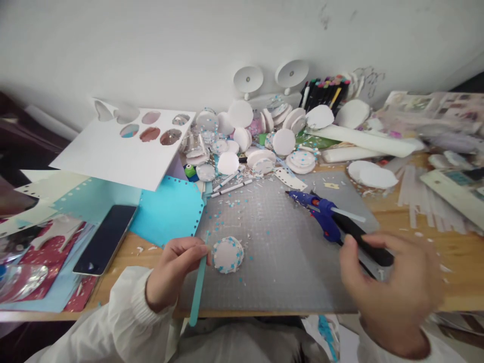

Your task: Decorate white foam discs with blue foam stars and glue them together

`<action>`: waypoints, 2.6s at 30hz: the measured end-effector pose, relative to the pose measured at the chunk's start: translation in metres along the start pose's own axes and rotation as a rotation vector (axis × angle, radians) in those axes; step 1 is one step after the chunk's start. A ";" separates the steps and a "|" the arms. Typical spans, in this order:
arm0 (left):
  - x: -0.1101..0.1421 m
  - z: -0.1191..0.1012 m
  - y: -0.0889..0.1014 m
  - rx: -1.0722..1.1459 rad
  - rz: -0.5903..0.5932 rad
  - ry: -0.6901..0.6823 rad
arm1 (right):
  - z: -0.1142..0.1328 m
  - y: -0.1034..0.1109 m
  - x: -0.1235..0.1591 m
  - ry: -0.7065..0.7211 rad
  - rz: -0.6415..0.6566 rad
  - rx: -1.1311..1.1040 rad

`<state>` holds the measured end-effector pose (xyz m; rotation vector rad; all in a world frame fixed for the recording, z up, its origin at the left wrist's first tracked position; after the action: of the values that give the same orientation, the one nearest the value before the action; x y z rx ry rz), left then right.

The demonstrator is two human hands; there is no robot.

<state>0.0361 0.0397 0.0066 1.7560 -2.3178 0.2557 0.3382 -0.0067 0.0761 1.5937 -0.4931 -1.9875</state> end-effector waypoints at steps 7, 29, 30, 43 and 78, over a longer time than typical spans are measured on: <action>-0.002 -0.012 -0.026 0.169 0.009 0.055 | 0.121 0.003 0.018 0.728 0.172 -0.458; -0.029 -0.011 0.017 -0.359 -0.080 -0.284 | 0.098 -0.105 -0.009 -0.150 0.350 -1.030; -0.032 -0.009 0.016 -0.363 -0.057 -0.289 | 0.098 -0.112 -0.006 -0.198 0.408 -1.059; -0.022 -0.001 0.003 -0.518 0.097 -0.443 | 0.115 -0.116 0.003 -0.173 0.599 -1.080; -0.022 -0.007 -0.006 -0.526 0.088 -0.538 | 0.118 -0.119 0.017 -0.156 0.757 -1.075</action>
<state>0.0478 0.0603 0.0077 1.5757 -2.4741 -0.8368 0.1989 0.0709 0.0203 0.4666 -0.0075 -1.3553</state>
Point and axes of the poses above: each hand's wrist, its own x-axis away from the middle knuckle, its own y-axis out of the back of the hand, z = x × y, the point moved 8 cm from there along -x, towards the middle knuckle, and after that the axes turned 2 degrees about z, right-handed, at the moved point
